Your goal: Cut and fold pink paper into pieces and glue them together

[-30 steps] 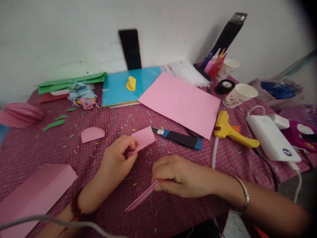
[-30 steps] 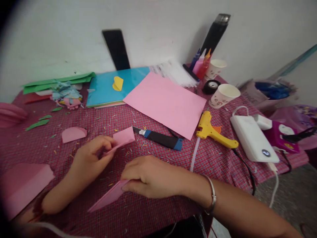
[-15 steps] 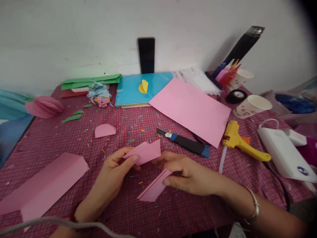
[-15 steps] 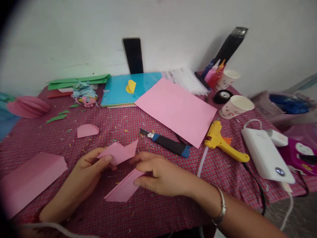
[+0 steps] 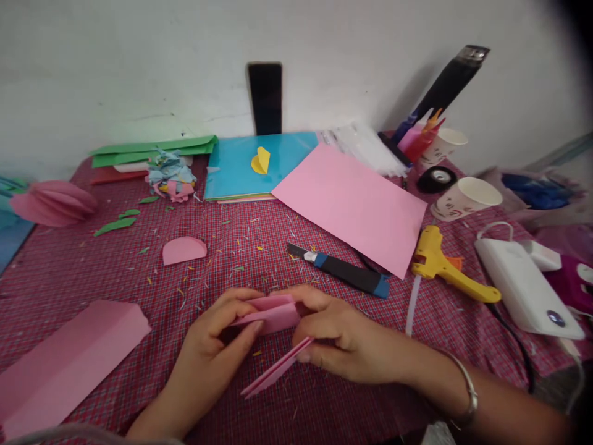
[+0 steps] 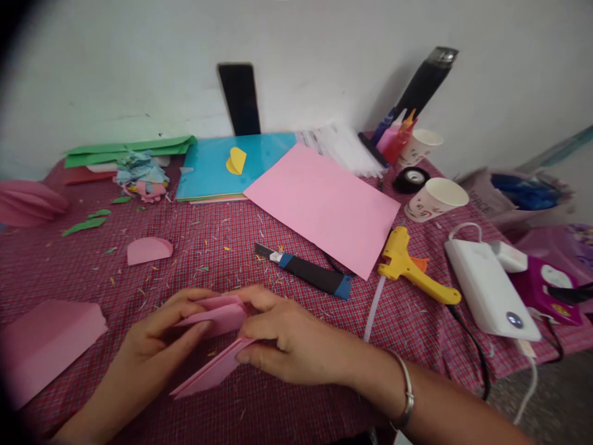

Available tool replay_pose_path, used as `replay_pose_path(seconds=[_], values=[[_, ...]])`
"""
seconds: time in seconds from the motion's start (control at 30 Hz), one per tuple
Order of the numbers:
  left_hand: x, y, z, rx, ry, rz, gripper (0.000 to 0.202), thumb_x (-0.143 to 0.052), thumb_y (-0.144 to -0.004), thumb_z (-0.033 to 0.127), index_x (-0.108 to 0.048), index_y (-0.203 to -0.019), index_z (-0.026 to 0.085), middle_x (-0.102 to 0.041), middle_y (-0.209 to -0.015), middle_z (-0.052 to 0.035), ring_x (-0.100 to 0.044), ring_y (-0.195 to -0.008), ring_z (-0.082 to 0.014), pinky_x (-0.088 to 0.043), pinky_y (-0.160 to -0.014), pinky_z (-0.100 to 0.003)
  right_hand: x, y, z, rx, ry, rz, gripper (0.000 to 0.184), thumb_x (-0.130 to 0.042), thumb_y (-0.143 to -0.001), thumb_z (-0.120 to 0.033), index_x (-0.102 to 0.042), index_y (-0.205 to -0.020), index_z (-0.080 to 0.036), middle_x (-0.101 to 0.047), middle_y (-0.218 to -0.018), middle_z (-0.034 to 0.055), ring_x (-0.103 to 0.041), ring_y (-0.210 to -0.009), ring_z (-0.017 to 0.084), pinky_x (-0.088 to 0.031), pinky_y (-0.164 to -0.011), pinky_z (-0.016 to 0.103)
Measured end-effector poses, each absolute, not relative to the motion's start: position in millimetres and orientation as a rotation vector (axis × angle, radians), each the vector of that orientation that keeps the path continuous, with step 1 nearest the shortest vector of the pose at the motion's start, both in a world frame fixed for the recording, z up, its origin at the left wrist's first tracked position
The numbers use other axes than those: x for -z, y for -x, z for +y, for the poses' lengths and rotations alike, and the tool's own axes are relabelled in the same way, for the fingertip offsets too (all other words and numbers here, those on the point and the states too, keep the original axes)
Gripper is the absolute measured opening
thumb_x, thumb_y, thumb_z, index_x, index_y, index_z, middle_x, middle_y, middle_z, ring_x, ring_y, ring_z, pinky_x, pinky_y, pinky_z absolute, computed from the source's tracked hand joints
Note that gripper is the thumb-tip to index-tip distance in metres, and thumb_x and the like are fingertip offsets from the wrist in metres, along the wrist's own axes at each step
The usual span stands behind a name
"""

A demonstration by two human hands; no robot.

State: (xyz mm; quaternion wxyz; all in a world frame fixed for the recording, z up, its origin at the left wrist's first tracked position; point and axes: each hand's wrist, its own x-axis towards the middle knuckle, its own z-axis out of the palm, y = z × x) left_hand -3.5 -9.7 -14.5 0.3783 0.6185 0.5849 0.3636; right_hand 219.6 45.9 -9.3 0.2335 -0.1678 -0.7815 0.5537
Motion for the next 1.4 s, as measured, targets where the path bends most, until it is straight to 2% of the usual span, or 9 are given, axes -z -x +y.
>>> replay_pose_path(seconds=[0.1, 0.23, 0.33, 0.57, 0.67, 0.77, 0.97, 1.13, 1.4], values=[[15, 3, -10, -0.898, -1.326, 1.516, 0.011, -0.066, -0.079, 0.029, -0.069, -0.073, 0.021, -0.068, -0.077, -0.0014, -0.062, -0.071, -0.0152, -0.049, -0.063, -0.024, 8, -223, 47, -1.496, 0.499, -2.195, 0.01, -0.06, -0.093, -0.018, -0.066, -0.085, -0.017, -0.051, -0.139, 0.0108, -0.047, -0.131, 0.019, -0.042, -0.107, 0.035], [19, 2, -9, -0.934, -0.644, 1.465, 0.035, -0.07, -0.074, 0.051, -0.061, -0.062, 0.019, -0.053, -0.054, 0.0034, -0.043, -0.047, -0.0096, -0.037, -0.044, -0.021, 5, -231, 50, -1.457, 0.585, -2.147, 0.01, -0.059, -0.092, -0.016, -0.067, -0.087, -0.017, -0.051, -0.139, 0.0096, -0.052, -0.124, 0.019, -0.047, -0.1, 0.033], [19, 2, -4, -0.961, -0.356, 1.382, 0.035, -0.075, -0.068, 0.049, -0.058, -0.061, 0.019, -0.048, -0.052, 0.005, -0.038, -0.044, -0.0086, -0.031, -0.039, -0.021, 4, -234, 50, -1.482, 0.553, -2.099, 0.009, -0.06, -0.092, -0.017, -0.068, -0.088, -0.017, -0.053, -0.135, 0.009, -0.06, -0.106, 0.016, -0.05, -0.092, 0.032], [14, -3, -4, -0.916, -0.342, 1.219, 0.035, -0.069, -0.076, 0.047, -0.058, -0.059, 0.019, -0.047, -0.049, 0.0029, -0.039, -0.041, -0.0089, -0.028, -0.036, -0.022, 5, -227, 41, -1.477, 0.496, -2.167, 0.009, -0.059, -0.092, -0.017, -0.068, -0.09, -0.018, -0.057, -0.121, 0.0094, -0.058, -0.105, 0.017, -0.051, -0.088, 0.032], [15, -6, -7, -0.932, -0.357, 1.194, 0.021, -0.075, -0.073, 0.039, -0.067, -0.079, 0.021, -0.054, -0.055, 0.0045, -0.042, -0.043, -0.0068, -0.028, -0.037, -0.018, 7, -222, 38, -1.453, 0.454, -2.128, 0.01, -0.059, -0.093, -0.02, -0.067, -0.089, -0.017, -0.059, -0.103, 0.0075, -0.058, -0.097, 0.016, -0.051, -0.085, 0.029], [14, -8, -8, -0.98, -0.364, 1.206, 0.048, -0.078, -0.072, 0.032, -0.064, -0.118, 0.033, -0.063, -0.067, 0.0057, -0.048, -0.046, -0.0062, -0.033, -0.041, -0.016, 11, -219, 37, -1.478, 0.45, -2.034, 0.011, -0.059, -0.093, -0.019, -0.066, -0.086, -0.016, -0.059, -0.099, 0.0059, -0.058, -0.094, 0.014, -0.05, -0.085, 0.029], [6, -1, -9, -1.045, -0.426, 1.11, 0.022, -0.07, -0.06, 0.021, -0.08, -0.08, 0.02, -0.076, -0.086, -0.0062, -0.065, -0.069, -0.0152, -0.051, -0.058, -0.023, 15, -218, 36, -1.732, 0.499, -1.71, 0.007, -0.064, -0.091, -0.023, -0.07, -0.092, -0.021, -0.062, -0.109, 0.0042, -0.059, -0.103, 0.016, -0.048, -0.091, 0.032], [8, -2, -16, -1.042, -0.615, 1.037, 0.042, -0.074, -0.067, 0.018, -0.076, -0.107, 0.032, -0.076, -0.11, -0.004, -0.07, -0.096, -0.0214, -0.055, -0.082, -0.033, 18, -219, 37, -1.894, 0.569, -1.494, 0.014, -0.067, -0.089, -0.032, -0.074, -0.099, -0.026, -0.06, -0.112, 0.0035, -0.059, -0.102, 0.017, -0.049, -0.092, 0.033], [8, 0, -15, -1.129, -1.542, 1.461, 0.021, -0.061, -0.085, 0.023, -0.078, -0.093, 0.03, -0.071, -0.104, -0.0037, -0.065, -0.096, -0.0194, -0.053, -0.081, -0.032, 25, -219, 37, -1.69, 0.746, -1.508, 0.011, -0.068, -0.088, -0.032, -0.075, -0.094, -0.026, -0.06, -0.11, 0.0037, -0.059, -0.098, 0.016, -0.051, -0.085, 0.031]])
